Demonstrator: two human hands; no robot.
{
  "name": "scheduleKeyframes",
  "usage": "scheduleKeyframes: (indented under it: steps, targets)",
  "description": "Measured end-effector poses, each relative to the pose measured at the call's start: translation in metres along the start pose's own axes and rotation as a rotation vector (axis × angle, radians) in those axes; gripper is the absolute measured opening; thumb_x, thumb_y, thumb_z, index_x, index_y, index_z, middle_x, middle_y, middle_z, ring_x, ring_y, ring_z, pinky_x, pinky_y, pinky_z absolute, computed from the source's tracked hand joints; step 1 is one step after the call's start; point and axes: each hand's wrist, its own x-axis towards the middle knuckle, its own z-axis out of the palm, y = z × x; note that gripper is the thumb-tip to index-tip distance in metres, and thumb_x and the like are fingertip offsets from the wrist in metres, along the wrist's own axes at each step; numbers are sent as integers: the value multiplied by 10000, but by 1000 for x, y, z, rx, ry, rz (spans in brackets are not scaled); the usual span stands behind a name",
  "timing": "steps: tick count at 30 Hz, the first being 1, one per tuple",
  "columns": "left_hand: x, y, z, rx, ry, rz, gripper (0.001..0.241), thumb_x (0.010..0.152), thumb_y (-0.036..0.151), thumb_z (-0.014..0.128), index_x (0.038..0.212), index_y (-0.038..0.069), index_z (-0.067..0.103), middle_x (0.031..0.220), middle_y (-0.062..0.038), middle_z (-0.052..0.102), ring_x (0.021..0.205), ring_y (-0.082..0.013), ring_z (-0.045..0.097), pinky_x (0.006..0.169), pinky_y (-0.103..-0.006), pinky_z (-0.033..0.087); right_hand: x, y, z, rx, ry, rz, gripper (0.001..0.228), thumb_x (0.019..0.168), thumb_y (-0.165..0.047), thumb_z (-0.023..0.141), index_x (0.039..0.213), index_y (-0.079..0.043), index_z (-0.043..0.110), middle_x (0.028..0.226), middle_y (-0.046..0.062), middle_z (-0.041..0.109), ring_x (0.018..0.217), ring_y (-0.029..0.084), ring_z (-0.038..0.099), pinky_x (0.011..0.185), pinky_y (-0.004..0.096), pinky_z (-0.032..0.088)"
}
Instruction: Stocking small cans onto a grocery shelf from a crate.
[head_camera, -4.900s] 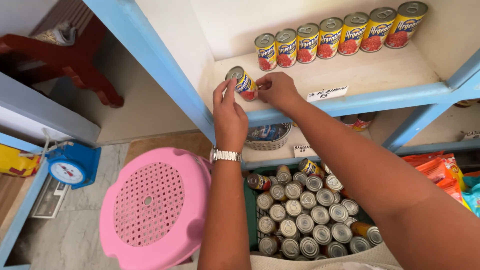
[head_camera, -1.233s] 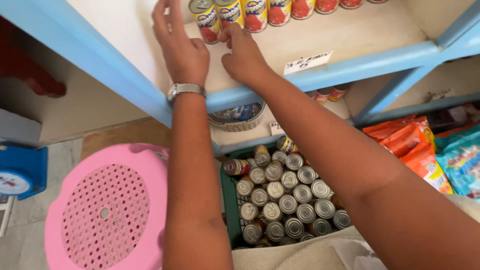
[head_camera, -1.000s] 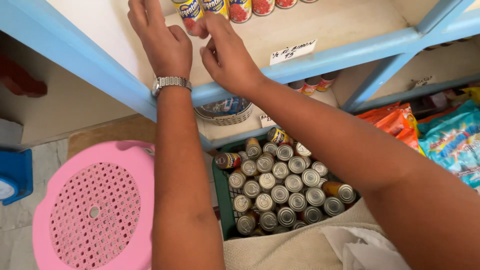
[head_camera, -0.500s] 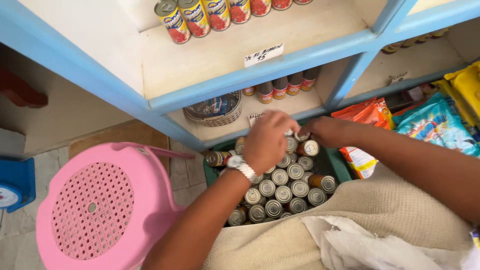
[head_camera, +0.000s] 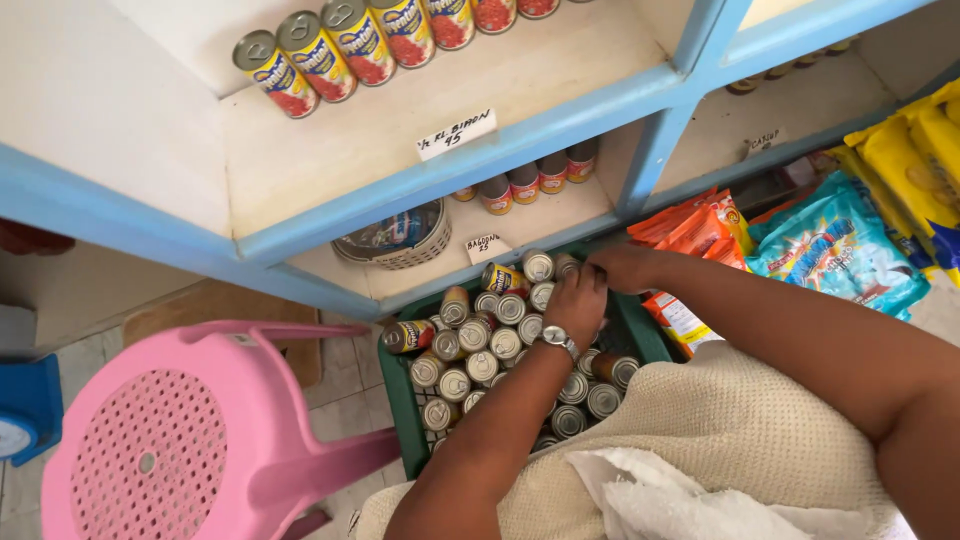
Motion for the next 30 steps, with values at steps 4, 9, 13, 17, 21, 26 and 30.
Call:
scheduleKeyframes:
  steps: [4, 9, 13, 17, 21, 26, 30]
  targets:
    - [-6, -27, 41, 32, 49, 27, 636, 773, 164, 852, 1336, 34, 585, 1331, -127, 574, 1148, -305, 572, 975, -410, 543, 5, -5, 3, -46, -62, 20, 317, 915, -200, 577, 1211, -137, 672, 1218, 149, 708, 1166, 367, 652, 995, 469, 510]
    - [-22, -36, -30, -214, -92, 79, 664, 649, 127, 848, 1264, 78, 601, 1292, -188, 553, 1231, -388, 512, 993, -453, 489, -35, -66, -45, -150, -225, 127, 353, 926, -211, 574, 1265, -220, 671, 1317, 48, 664, 1263, 305, 587, 1027, 505, 455]
    - [-31, -55, -74, -307, -116, 148, 586, 739, 159, 842, 1268, 109, 595, 1274, -156, 575, 1249, -373, 522, 1059, -464, 469, 12, -3, 14, 33, -173, -43, 428, 839, -79, 561, 1234, -177, 694, 1249, 49, 721, 1187, 234, 644, 985, 419, 479]
    - [-45, -62, -112, -435, -72, 146, 544, 785, 166, 821, 1287, 133, 614, 1334, -115, 596, 1278, -340, 553, 1048, -442, 487, 17, -9, 10, 295, -185, -146, 437, 860, -48, 546, 1256, -136, 710, 1199, 83, 772, 1111, 225, 718, 980, 383, 539]
    - [-58, -72, -123, -557, 77, 87, 457, 847, 190, 821, 1249, 123, 617, 1349, -100, 618, 1254, -313, 619, 1049, -411, 525, -16, -48, -25, 800, -246, 53, 367, 927, -91, 560, 1266, -103, 702, 1165, 92, 764, 1054, 233, 717, 925, 402, 583]
    - [-58, -77, -129, -633, 178, -2, 341, 819, 163, 831, 1139, 116, 720, 1289, -87, 670, 1204, -265, 666, 1020, -394, 555, -11, -42, -18, 1230, -265, 227, 289, 989, -149, 562, 1240, -50, 664, 1163, 104, 749, 1034, 238, 721, 882, 407, 606]
    - [-51, -66, -143, -702, 192, -196, 311, 855, 130, 767, 1166, 144, 761, 1222, -80, 687, 1117, -237, 677, 919, -355, 622, -13, -42, -15, 1429, -323, 235, 269, 963, -97, 589, 1207, -3, 652, 1146, 136, 738, 1014, 256, 727, 880, 405, 617]
